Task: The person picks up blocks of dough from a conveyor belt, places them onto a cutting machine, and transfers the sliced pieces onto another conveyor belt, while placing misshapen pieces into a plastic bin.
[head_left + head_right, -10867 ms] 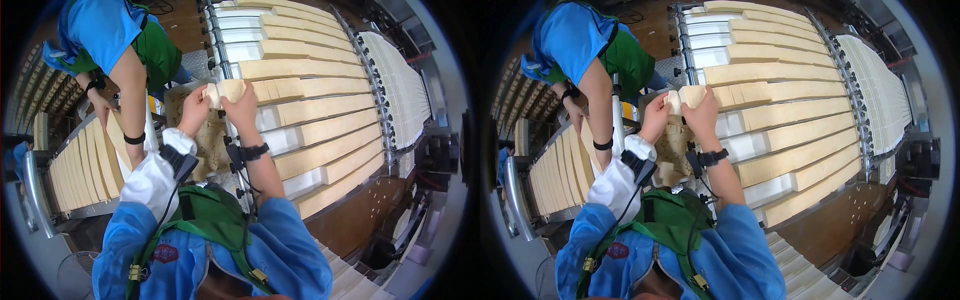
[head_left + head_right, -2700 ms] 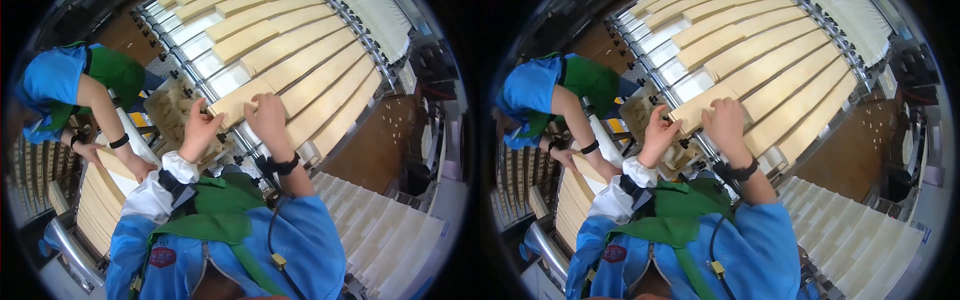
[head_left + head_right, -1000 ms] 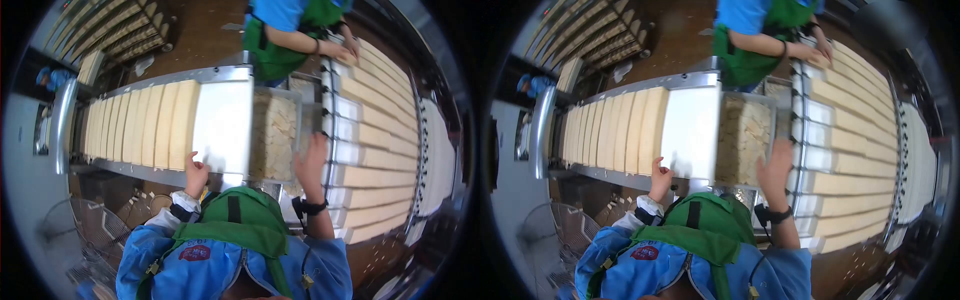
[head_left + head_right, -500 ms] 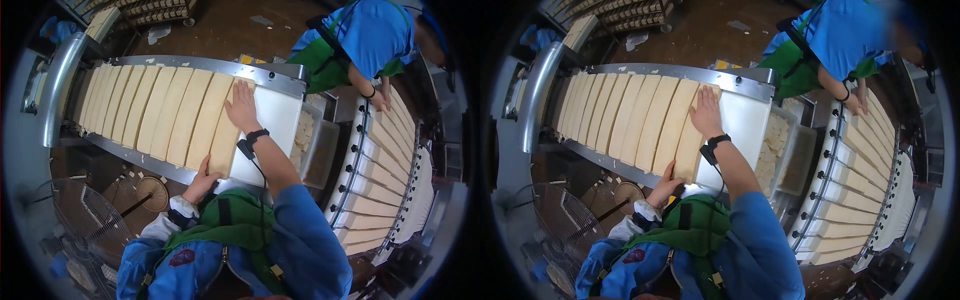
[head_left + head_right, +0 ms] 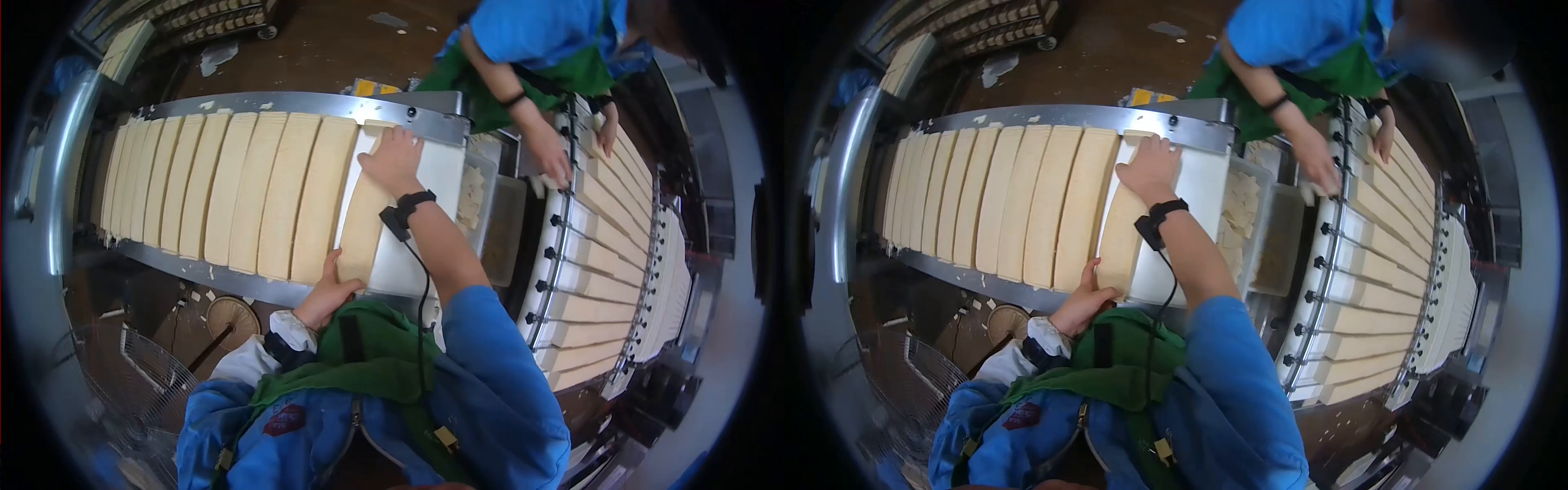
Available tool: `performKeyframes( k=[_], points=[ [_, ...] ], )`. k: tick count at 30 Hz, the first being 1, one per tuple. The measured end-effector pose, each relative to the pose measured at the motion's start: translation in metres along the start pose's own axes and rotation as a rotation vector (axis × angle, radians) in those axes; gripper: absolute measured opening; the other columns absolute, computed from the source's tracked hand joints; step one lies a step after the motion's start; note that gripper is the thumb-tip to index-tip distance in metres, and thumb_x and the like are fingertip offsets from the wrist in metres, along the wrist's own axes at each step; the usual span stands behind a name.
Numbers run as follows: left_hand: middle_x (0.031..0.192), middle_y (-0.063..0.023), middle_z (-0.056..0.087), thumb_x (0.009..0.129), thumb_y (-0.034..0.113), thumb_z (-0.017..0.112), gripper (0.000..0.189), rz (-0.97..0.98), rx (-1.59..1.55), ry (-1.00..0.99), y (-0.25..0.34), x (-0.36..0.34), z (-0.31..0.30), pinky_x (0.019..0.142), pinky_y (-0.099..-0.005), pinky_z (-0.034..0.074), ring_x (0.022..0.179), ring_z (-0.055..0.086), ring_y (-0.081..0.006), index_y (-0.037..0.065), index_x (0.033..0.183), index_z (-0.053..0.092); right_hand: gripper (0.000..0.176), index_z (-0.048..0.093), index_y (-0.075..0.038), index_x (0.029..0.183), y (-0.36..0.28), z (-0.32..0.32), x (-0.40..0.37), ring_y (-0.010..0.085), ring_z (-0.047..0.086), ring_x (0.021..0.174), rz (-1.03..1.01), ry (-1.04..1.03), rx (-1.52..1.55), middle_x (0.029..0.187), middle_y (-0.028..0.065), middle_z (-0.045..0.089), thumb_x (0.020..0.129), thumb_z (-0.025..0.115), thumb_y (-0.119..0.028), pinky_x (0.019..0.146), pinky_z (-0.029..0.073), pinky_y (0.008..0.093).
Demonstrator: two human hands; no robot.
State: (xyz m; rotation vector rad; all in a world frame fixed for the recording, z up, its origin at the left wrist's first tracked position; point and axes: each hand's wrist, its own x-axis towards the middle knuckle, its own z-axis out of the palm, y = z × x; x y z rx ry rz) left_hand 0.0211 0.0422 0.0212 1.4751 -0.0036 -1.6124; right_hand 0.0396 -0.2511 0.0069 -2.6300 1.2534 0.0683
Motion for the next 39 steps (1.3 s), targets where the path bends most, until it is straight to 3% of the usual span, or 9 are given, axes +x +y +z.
performKeyframes(
  k=[3,7,11,12,15,22,32,35,39],
  points=[
    [0.112,-0.0175,0.071,0.079,0.018,0.082,0.095,0.534,0.477,0.088,-0.045,0.049,-0.009,0.078,-0.0400,0.059,0.086,0.072,-0.0320,0.013,0.159,0.031,0.083,0.059,0.002,0.135,0.071,-0.011,-0.025,0.0336,0.046,0.137,0.149,0.103,0.025,0.139,0.0199,0.055,0.076,0.070,-0.055,0.119,0.031,0.0540],
    [0.114,-0.0241,0.073,0.067,0.024,0.088,0.101,0.603,0.870,0.159,-0.009,0.037,0.014,0.088,-0.0472,0.059,0.101,0.073,-0.0427,0.014,0.155,0.039,0.114,0.043,0.000,0.150,0.162,-0.058,-0.079,0.0408,0.052,0.135,0.476,-0.322,0.386,0.146,0.0256,0.054,0.061,0.088,-0.055,0.113,0.042,0.0496],
    [0.110,-0.0245,0.073,0.058,0.026,0.092,0.105,0.557,0.994,0.244,-0.010,0.055,0.028,0.088,-0.0478,0.059,0.100,0.073,-0.0442,0.016,0.151,0.043,0.127,0.040,-0.007,0.155,0.213,-0.036,-0.166,0.0434,0.066,0.111,-0.109,-0.046,0.437,0.126,0.0293,0.062,0.044,0.099,-0.030,0.098,0.053,0.0480],
    [0.111,-0.0234,0.073,0.058,0.025,0.092,0.099,0.503,1.098,0.327,-0.009,0.056,0.034,0.089,-0.0490,0.058,0.102,0.071,-0.0437,0.015,0.146,0.047,0.114,0.045,-0.021,0.152,0.204,-0.044,-0.184,0.0453,0.067,0.106,0.027,-0.231,0.165,0.120,0.0306,0.062,0.051,0.095,-0.030,0.095,0.054,0.0512],
    [0.111,-0.0206,0.073,0.059,0.023,0.091,0.091,0.582,1.244,0.401,-0.023,0.075,0.031,0.089,-0.0500,0.057,0.105,0.069,-0.0434,0.014,0.140,0.051,0.053,0.060,-0.029,0.136,0.208,-0.009,-0.218,0.0476,0.067,0.093,0.131,0.073,0.191,0.108,0.0287,0.062,0.084,0.072,-0.022,0.082,0.055,0.0527],
    [0.115,-0.0183,0.070,0.065,0.016,0.086,0.076,0.843,1.177,0.029,0.019,0.047,0.163,0.091,-0.0490,0.055,0.106,0.066,-0.0438,0.015,0.134,0.053,0.058,0.066,-0.029,0.135,0.298,-0.095,-0.313,0.0439,0.061,0.099,0.335,0.389,0.177,0.112,0.0250,0.058,0.082,0.064,-0.004,0.086,0.051,0.0521],
    [0.117,-0.0186,0.069,0.066,0.019,0.089,0.080,0.954,1.344,-0.160,0.056,0.018,0.383,0.095,-0.0437,0.054,0.111,0.066,-0.0378,0.009,0.137,0.053,0.085,0.062,-0.023,0.137,0.557,-0.120,-0.346,0.0382,0.066,0.117,0.367,0.063,0.679,0.123,0.0172,0.070,0.056,0.085,-0.007,0.096,0.056,0.0421],
    [0.118,-0.0183,0.069,0.065,0.023,0.091,0.083,0.928,1.412,-0.165,0.069,0.010,0.412,0.097,-0.0408,0.053,0.113,0.068,-0.0344,0.007,0.137,0.052,0.084,0.059,-0.025,0.142,0.577,-0.114,-0.337,0.0395,0.067,0.116,0.409,-0.121,0.761,0.124,0.0157,0.071,0.062,0.081,-0.012,0.099,0.054,0.0417],
    [0.126,-0.0194,0.067,0.068,0.025,0.093,0.090,0.937,1.463,-0.205,0.074,0.014,0.438,0.098,-0.0385,0.053,0.114,0.068,-0.0316,0.006,0.144,0.049,0.077,0.056,-0.020,0.145,0.549,-0.115,-0.350,0.0420,0.058,0.127,0.427,0.155,0.239,0.131,0.0243,0.064,0.071,0.075,-0.018,0.109,0.048,0.0438]
  ],
)
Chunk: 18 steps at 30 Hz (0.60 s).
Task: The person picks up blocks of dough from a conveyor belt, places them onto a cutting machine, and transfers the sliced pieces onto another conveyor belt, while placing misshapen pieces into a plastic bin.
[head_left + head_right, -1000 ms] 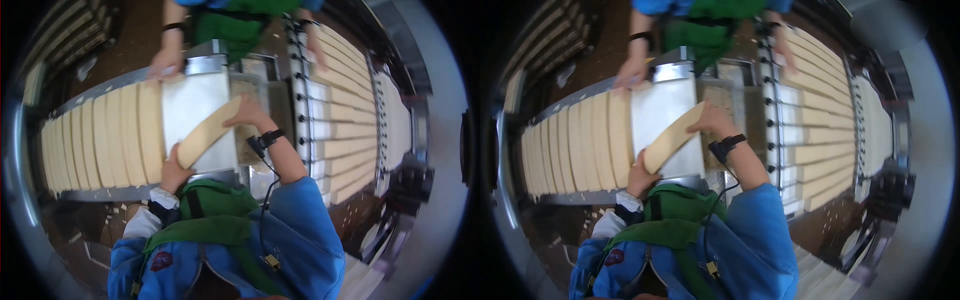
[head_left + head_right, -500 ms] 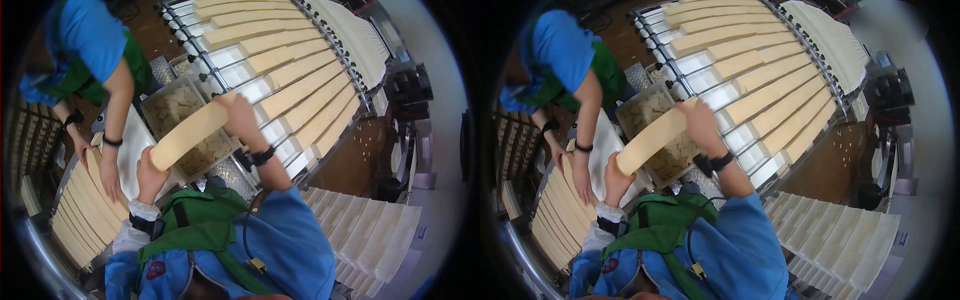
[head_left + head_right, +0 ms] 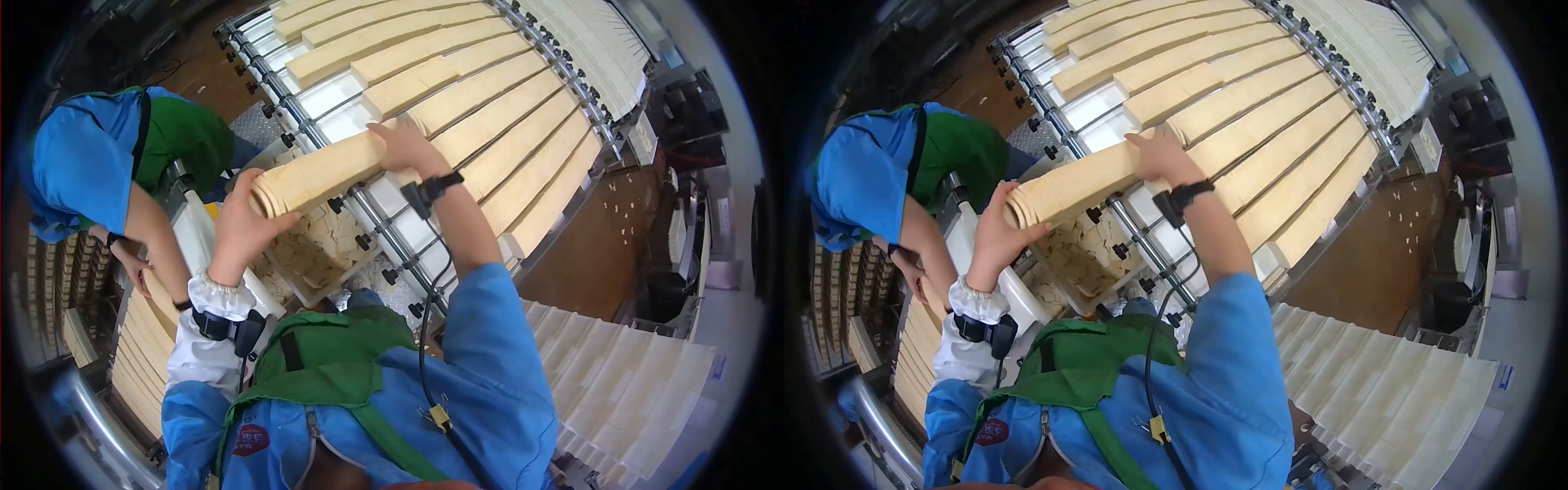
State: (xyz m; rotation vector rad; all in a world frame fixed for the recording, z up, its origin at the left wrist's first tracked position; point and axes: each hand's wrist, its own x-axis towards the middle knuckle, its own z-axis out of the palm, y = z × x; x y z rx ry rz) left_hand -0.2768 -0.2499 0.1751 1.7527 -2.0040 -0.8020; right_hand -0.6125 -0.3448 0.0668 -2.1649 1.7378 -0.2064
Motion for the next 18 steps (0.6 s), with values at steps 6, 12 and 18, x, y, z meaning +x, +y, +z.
performKeyframes(
  k=[6,12,18],
  points=[
    [0.127,-0.0260,0.067,0.074,0.042,0.091,0.104,-0.055,-0.331,0.151,-0.052,0.027,0.076,0.099,-0.0366,0.053,0.116,0.068,-0.0333,-0.005,0.153,0.040,0.050,0.068,0.000,0.118,-0.083,0.013,-0.069,0.0434,0.052,0.117,0.129,0.309,0.275,0.117,0.0262,0.060,0.076,0.076,-0.025,0.102,0.045,0.0483],
    [0.116,-0.0121,0.073,0.104,0.023,0.065,0.040,-0.208,-0.706,0.142,-0.074,0.010,0.096,0.089,-0.0314,0.052,0.103,0.065,-0.0137,-0.008,0.129,0.063,0.045,0.067,0.006,0.103,-0.119,0.038,-0.068,0.0389,0.053,0.106,0.212,0.492,0.243,0.104,0.0219,0.059,0.076,0.078,-0.027,0.097,0.046,0.0467],
    [0.124,-0.0083,0.070,0.112,0.019,0.050,0.035,-0.267,-0.962,0.179,-0.097,-0.006,0.127,0.096,-0.0267,0.048,0.108,0.064,-0.0122,-0.006,0.134,0.060,0.044,0.066,0.006,0.103,-0.132,0.041,-0.067,0.0399,0.056,0.102,0.165,0.555,0.238,0.100,0.0219,0.062,0.076,0.078,-0.026,0.095,0.048,0.0462]
  ],
)
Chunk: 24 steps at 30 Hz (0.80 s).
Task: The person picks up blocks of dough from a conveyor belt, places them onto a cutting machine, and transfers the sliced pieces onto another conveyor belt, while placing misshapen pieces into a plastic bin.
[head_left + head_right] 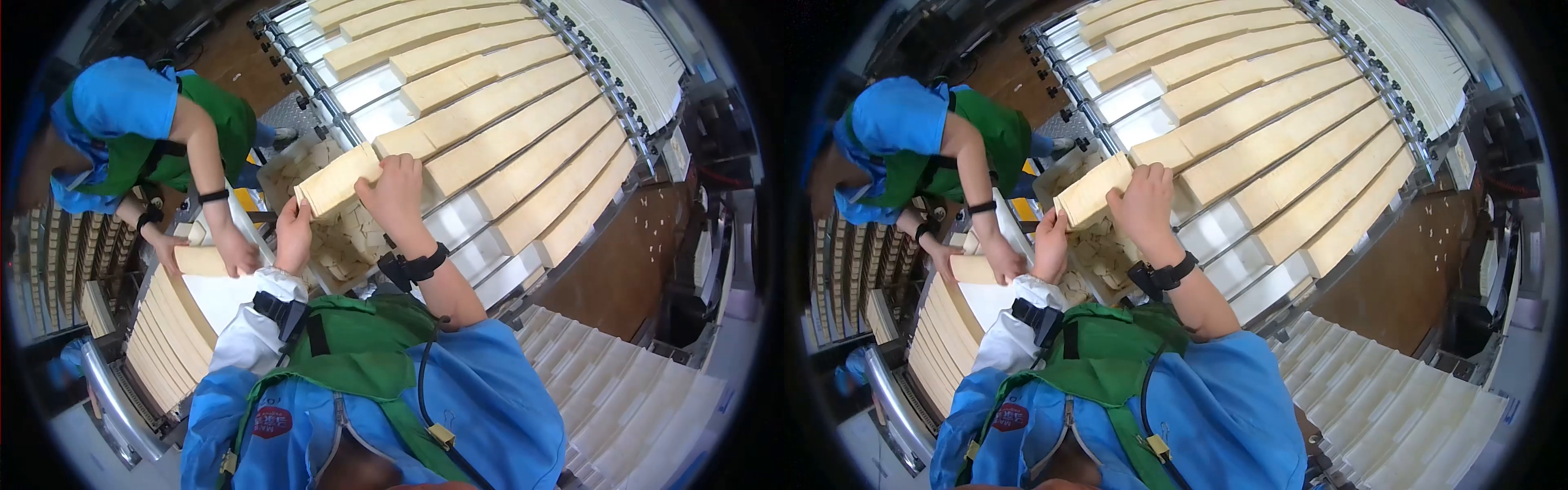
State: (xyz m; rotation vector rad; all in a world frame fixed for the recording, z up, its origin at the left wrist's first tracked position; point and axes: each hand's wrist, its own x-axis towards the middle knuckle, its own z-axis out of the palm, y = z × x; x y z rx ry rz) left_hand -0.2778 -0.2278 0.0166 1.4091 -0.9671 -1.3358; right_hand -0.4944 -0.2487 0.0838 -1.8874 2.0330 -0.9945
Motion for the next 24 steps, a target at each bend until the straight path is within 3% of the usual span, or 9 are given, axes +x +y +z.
performKeyframes(
  k=[6,9,12,14,16,18,20,24],
  points=[
    [0.124,-0.0097,0.069,0.112,0.018,0.047,0.035,0.023,-0.030,0.002,-0.003,-0.001,0.002,0.099,-0.0282,0.047,0.110,0.062,-0.0138,-0.007,0.133,0.060,0.043,0.064,0.010,0.098,-0.005,0.010,0.007,0.0398,0.061,0.088,0.029,0.023,0.031,0.085,0.0224,0.065,0.076,0.076,-0.025,0.083,0.051,0.0476],
    [0.123,-0.0105,0.070,0.112,0.018,0.046,0.035,0.005,-0.019,0.029,0.000,-0.002,0.003,0.099,-0.0290,0.047,0.110,0.062,-0.0147,-0.007,0.131,0.061,0.045,0.064,0.010,0.101,-0.004,0.013,0.015,0.0411,0.061,0.091,-0.028,-0.082,-0.033,0.090,0.0238,0.064,0.075,0.075,-0.025,0.085,0.051,0.0500],
    [0.123,-0.0097,0.070,0.113,0.018,0.045,0.035,-0.041,-0.025,0.023,-0.013,0.002,-0.005,0.097,-0.0282,0.048,0.108,0.063,-0.0140,-0.006,0.133,0.060,0.046,0.066,0.008,0.103,-0.011,0.017,0.016,0.0435,0.060,0.097,-0.061,-0.017,-0.006,0.102,0.0269,0.065,0.077,0.076,-0.029,0.089,0.051,0.0501],
    [0.121,-0.0090,0.070,0.113,0.019,0.045,0.034,-0.026,-0.011,0.052,-0.016,-0.006,-0.008,0.095,-0.0281,0.049,0.106,0.064,-0.0139,-0.005,0.131,0.060,0.045,0.063,0.009,0.103,-0.013,0.021,0.012,0.0438,0.059,0.097,-0.027,-0.017,0.163,0.101,0.0275,0.062,0.075,0.074,-0.025,0.088,0.050,0.0525],
    [0.120,-0.0083,0.069,0.113,0.018,0.046,0.033,0.107,0.310,0.065,0.013,-0.031,-0.009,0.094,-0.0282,0.049,0.106,0.064,-0.0143,-0.005,0.132,0.059,0.045,0.062,0.009,0.103,-0.016,0.004,0.001,0.0444,0.059,0.097,-0.028,0.012,0.255,0.102,0.0277,0.062,0.077,0.074,-0.025,0.089,0.050,0.0520],
    [0.111,-0.0087,0.071,0.111,0.016,0.047,0.030,0.173,0.267,0.004,0.037,-0.053,0.001,0.084,-0.0279,0.051,0.095,0.063,-0.0115,-0.007,0.126,0.060,0.044,0.061,0.007,0.105,-0.014,-0.030,-0.018,0.0445,0.060,0.100,0.037,0.105,0.302,0.102,0.0265,0.062,0.078,0.075,-0.025,0.091,0.051,0.0508],
    [0.113,-0.0097,0.070,0.107,0.008,0.053,0.026,0.145,0.171,-0.186,0.055,-0.072,0.021,0.087,-0.0261,0.052,0.099,0.065,-0.0112,-0.005,0.130,0.057,0.045,0.062,0.004,0.108,0.004,-0.067,-0.041,0.0429,0.061,0.100,0.121,0.204,0.308,0.103,0.0246,0.063,0.078,0.078,-0.025,0.091,0.051,0.0491],
    [0.118,-0.0141,0.068,0.101,0.001,0.061,0.030,0.094,0.133,-0.521,0.069,-0.121,0.096,0.086,-0.0289,0.058,0.102,0.070,-0.0165,-0.005,0.129,0.052,0.042,0.063,0.000,0.113,0.085,-0.144,-0.107,0.0239,0.067,0.096,0.416,0.201,0.531,0.103,0.0126,0.069,0.082,0.083,-0.020,0.087,0.054,0.0356]
  ],
)
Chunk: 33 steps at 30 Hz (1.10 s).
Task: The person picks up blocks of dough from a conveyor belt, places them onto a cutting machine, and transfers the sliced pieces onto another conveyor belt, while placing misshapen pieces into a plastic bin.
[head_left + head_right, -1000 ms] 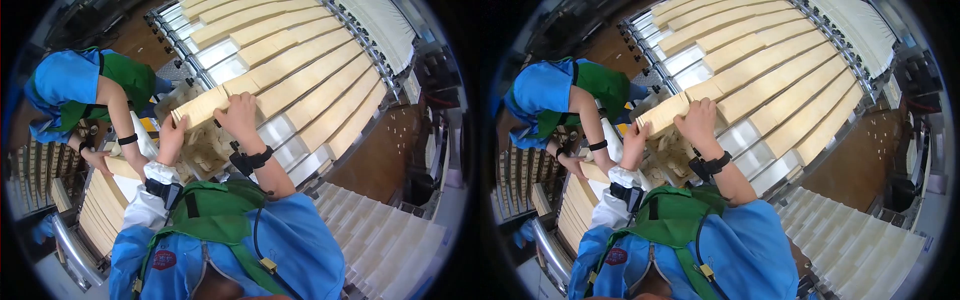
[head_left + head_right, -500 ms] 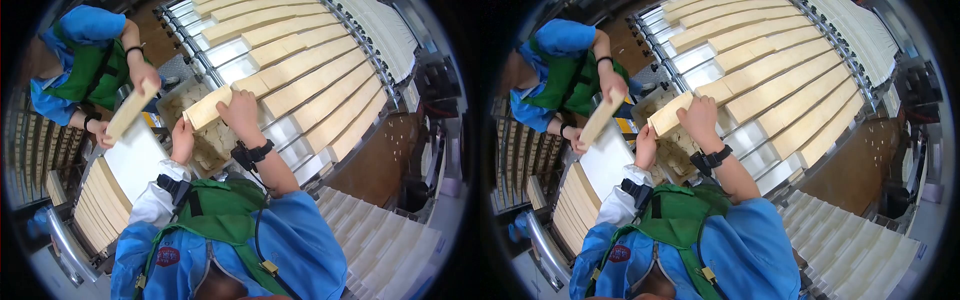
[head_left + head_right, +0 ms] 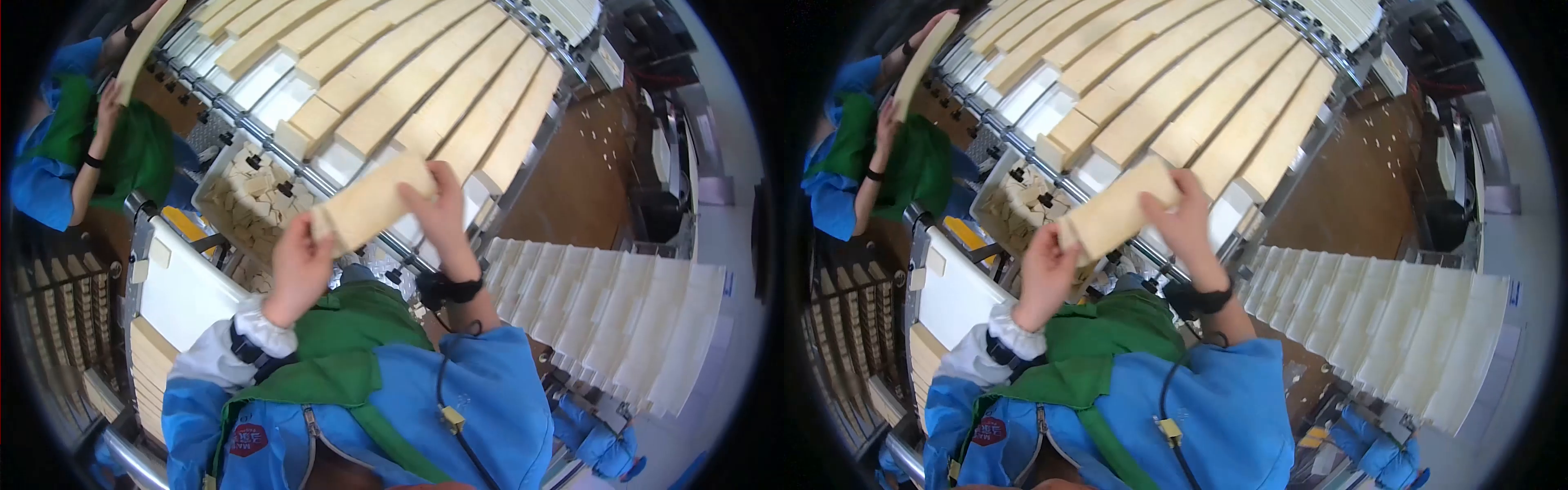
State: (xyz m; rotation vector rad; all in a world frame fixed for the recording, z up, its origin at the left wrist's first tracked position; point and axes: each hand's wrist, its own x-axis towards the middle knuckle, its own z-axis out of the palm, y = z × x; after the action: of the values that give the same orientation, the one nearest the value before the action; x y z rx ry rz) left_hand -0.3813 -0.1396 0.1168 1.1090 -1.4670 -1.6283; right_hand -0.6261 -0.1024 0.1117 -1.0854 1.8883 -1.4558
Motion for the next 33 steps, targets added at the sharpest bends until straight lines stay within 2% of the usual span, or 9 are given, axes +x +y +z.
performKeyframes(
  k=[3,8,12,13,17,19,22,26,33],
  points=[
    [0.105,-0.0155,0.067,0.097,-0.001,0.062,0.037,-0.104,-0.179,-0.109,-0.003,-0.009,0.078,0.080,-0.0327,0.059,0.095,0.072,-0.0216,0.002,0.131,0.047,0.035,0.063,0.001,0.113,0.032,-0.079,-0.017,0.0144,0.065,0.093,0.119,0.071,-0.003,0.101,0.0059,0.070,0.084,0.080,-0.010,0.084,0.053,0.0301],
    [0.087,-0.0177,0.062,0.091,0.003,0.066,0.040,-0.101,0.021,-0.296,-0.040,-0.020,0.152,0.070,-0.0420,0.053,0.079,0.069,-0.0315,0.008,0.127,0.048,0.029,0.063,0.000,0.113,0.090,-0.142,-0.022,0.0105,0.064,0.094,0.227,0.063,0.080,0.101,0.0042,0.068,0.086,0.072,-0.002,0.082,0.053,0.0274],
    [0.083,-0.0178,0.061,0.091,0.004,0.066,0.033,-0.097,0.138,-0.299,-0.069,-0.019,0.177,0.065,-0.0433,0.048,0.070,0.063,-0.0318,0.008,0.120,0.051,0.042,0.062,0.002,0.119,0.132,-0.142,-0.008,0.0209,0.068,0.093,0.172,0.029,-0.184,0.102,0.0109,0.071,0.081,0.075,-0.012,0.084,0.054,0.0343],
    [0.079,-0.0172,0.060,0.091,0.004,0.065,0.025,-0.071,0.184,-0.265,-0.073,-0.017,0.181,0.064,-0.0424,0.048,0.068,0.062,-0.0317,0.008,0.113,0.053,0.048,0.062,0.003,0.122,0.140,-0.140,-0.004,0.0316,0.068,0.101,0.166,0.002,-0.243,0.109,0.0179,0.070,0.079,0.074,-0.017,0.092,0.053,0.0401],
    [0.071,-0.0129,0.059,0.091,0.003,0.064,0.013,-0.106,0.324,-0.262,-0.073,-0.004,0.191,0.061,-0.0389,0.047,0.064,0.060,-0.0262,0.006,0.102,0.058,0.043,0.065,0.001,0.120,0.117,-0.134,-0.008,0.0424,0.059,0.113,-0.257,0.159,-0.619,0.117,0.0213,0.064,0.081,0.072,-0.016,0.102,0.048,0.0471],
    [0.068,-0.0073,0.058,0.091,0.002,0.065,0.008,-0.032,0.338,-0.219,-0.086,0.007,0.208,0.057,-0.0331,0.045,0.060,0.057,-0.0160,0.005,0.095,0.059,0.040,0.066,0.001,0.119,0.102,-0.135,-0.017,0.0427,0.059,0.112,-0.307,0.256,-0.673,0.117,0.0215,0.064,0.083,0.072,-0.014,0.100,0.049,0.0473],
    [0.071,-0.0068,0.060,0.091,0.000,0.063,0.005,-0.072,0.268,-0.213,-0.090,0.025,0.225,0.060,-0.0328,0.047,0.063,0.057,-0.0162,0.004,0.091,0.061,0.030,0.067,0.000,0.113,0.080,-0.132,-0.036,0.0412,0.061,0.107,-0.319,0.304,-0.655,0.111,0.0204,0.065,0.086,0.070,-0.012,0.093,0.050,0.0468],
    [0.072,-0.0132,0.063,0.086,0.000,0.061,0.006,-0.161,0.264,-0.230,-0.090,0.021,0.204,0.063,-0.0370,0.049,0.067,0.063,-0.0248,0.003,0.090,0.063,0.015,0.068,-0.002,0.101,0.055,-0.121,-0.072,0.0377,0.064,0.093,-0.150,0.080,-0.444,0.096,0.0171,0.067,0.089,0.069,-0.011,0.082,0.051,0.0460],
    [0.090,0.0045,0.059,0.093,-0.005,0.066,0.013,-0.415,-0.074,-0.479,-0.024,0.003,0.043,0.072,-0.0212,0.048,0.083,0.058,-0.0045,0.006,0.097,0.061,0.010,0.067,-0.003,0.094,0.049,-0.060,-0.087,0.0362,0.065,0.087,-0.090,-0.151,-0.381,0.088,0.0153,0.067,0.090,0.070,-0.012,0.077,0.052,0.0455]
  ],
)
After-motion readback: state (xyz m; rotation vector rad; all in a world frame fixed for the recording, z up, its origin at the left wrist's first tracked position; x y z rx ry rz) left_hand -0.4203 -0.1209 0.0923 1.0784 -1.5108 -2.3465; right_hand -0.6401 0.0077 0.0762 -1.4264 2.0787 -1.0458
